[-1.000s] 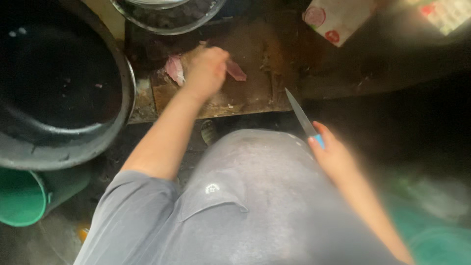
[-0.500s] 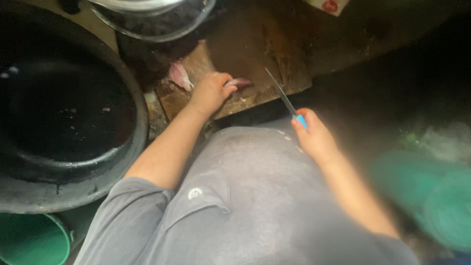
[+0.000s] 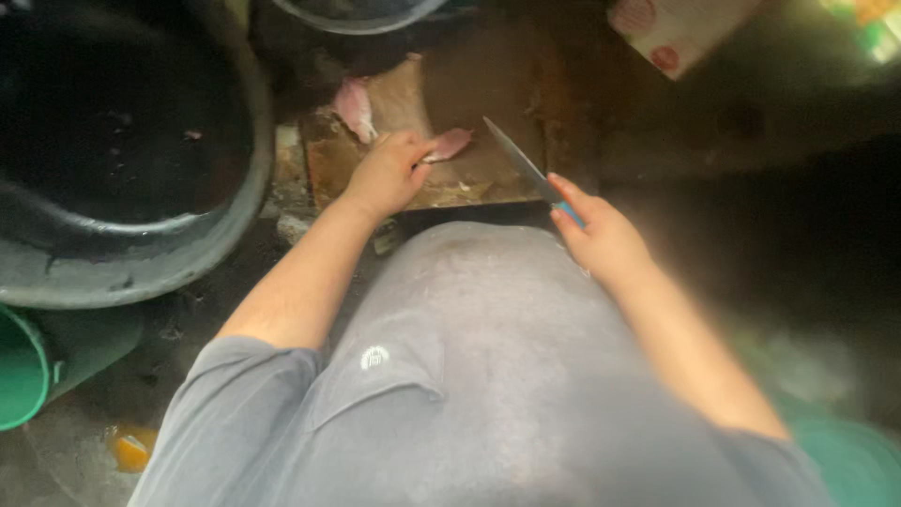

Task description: The person cuts raw meat into smaller pieces using a knife on a wooden board.

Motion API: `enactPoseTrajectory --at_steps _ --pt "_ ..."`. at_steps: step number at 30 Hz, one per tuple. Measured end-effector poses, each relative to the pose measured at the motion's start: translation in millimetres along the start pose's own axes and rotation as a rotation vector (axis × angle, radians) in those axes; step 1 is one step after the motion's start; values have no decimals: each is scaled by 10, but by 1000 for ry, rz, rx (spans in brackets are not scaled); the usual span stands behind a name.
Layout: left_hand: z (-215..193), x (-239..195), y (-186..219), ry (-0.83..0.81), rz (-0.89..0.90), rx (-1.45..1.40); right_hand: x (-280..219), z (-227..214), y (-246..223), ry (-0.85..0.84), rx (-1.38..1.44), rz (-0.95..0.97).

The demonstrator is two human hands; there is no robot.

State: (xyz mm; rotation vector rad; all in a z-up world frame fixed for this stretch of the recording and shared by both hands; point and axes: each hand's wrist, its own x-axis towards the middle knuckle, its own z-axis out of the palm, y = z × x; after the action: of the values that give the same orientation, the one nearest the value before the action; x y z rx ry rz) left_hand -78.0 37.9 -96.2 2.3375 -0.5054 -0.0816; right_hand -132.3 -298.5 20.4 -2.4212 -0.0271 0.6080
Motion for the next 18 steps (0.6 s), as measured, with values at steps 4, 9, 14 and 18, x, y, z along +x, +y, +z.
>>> enactPoseTrajectory --at_steps 4,9,14,18 --pt "31 -134 -37 162 -302 -136 179 154 -115 -143 -116 -17" --pt "98 -38 94 171 -252 -63 344 387 -270 -206 -141 -16" --pt "131 18 39 144 -222 31 361 415 -383 -227 -177 50" --pt "172 0 -10 142 -164 65 415 398 -375 -267 -224 64"
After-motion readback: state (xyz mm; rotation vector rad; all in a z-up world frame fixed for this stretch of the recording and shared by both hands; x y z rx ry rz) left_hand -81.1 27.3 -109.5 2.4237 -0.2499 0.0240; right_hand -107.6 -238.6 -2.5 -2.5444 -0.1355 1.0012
